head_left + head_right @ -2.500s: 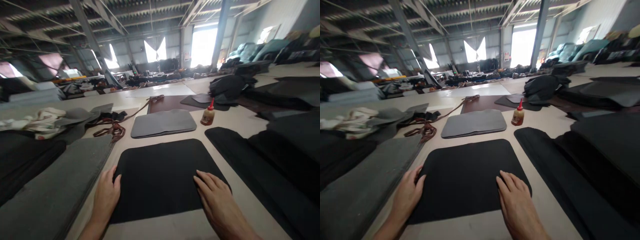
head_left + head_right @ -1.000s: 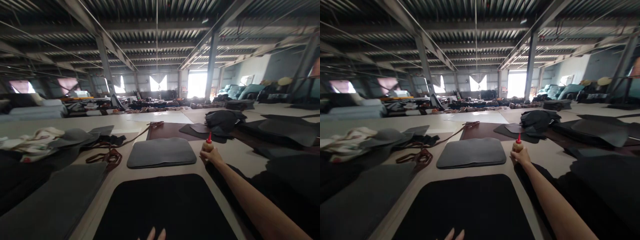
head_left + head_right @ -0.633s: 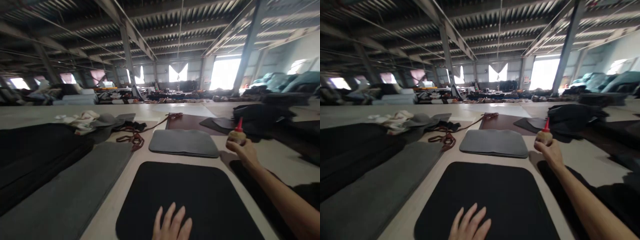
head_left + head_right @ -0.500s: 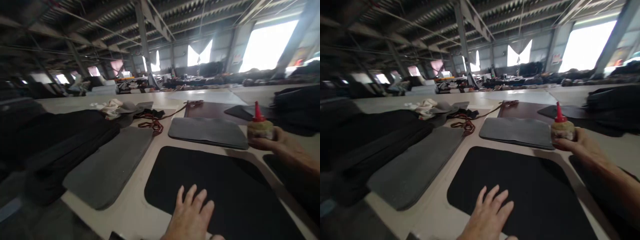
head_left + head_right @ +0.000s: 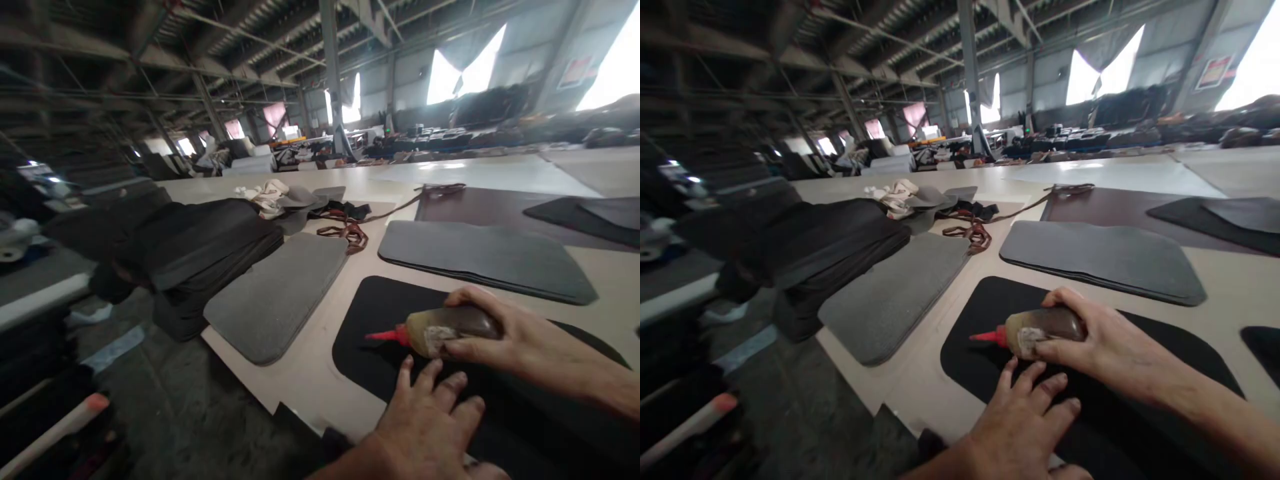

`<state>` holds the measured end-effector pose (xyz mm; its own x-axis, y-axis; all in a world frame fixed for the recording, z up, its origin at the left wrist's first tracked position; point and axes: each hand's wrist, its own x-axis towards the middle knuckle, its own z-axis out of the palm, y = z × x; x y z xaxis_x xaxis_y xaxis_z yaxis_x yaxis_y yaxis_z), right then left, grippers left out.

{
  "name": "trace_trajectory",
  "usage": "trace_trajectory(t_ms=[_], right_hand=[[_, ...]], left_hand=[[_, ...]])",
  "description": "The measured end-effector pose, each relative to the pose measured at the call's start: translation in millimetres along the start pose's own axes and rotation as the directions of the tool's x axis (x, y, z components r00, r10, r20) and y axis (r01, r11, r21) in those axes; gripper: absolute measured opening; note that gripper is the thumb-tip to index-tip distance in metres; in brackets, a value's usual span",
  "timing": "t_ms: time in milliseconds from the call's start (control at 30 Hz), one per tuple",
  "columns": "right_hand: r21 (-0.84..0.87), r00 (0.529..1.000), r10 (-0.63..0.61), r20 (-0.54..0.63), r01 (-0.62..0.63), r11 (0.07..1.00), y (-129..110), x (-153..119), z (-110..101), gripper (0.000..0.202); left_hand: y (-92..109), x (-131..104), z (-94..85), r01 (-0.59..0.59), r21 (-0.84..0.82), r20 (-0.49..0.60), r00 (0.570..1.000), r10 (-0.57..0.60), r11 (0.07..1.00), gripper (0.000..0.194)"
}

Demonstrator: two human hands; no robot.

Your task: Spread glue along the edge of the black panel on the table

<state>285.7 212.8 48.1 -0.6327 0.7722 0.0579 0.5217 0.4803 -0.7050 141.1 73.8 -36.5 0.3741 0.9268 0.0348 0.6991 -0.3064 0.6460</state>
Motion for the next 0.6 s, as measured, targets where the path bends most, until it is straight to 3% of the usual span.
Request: trace_trajectory(t_ms=[67,167,367,600], right_hand=[[0.094,0.998,-0.011,0.067,0.005,0.996,-4,4,11,0.051],[0.136,0.998,-0.057,0.021,0.054,0.989,-6,9,27,0.047],[0.075,0.979,-0.204,-0.012,0.204,0.976,-8,15,49,0.039],[-0.001,0.928,-0.372,-0.005,0.372,0.928,-14,20,65,0.031]], left_hand=[[1,0,0.5,0.002,0.008,-0.004,1.000,-0.002,1.000,0.069],[1,1,1.7,-0.013,0.034,-0.012,1.000,0.013,0.999,0.069],[1,1,2.6,-0.032,0.145,-0.062,0.997,0.042,0.989,0.066],[2,-2,3.3,-0.020,0.098,-0.061,0.998,0.026,0.995,0.066]])
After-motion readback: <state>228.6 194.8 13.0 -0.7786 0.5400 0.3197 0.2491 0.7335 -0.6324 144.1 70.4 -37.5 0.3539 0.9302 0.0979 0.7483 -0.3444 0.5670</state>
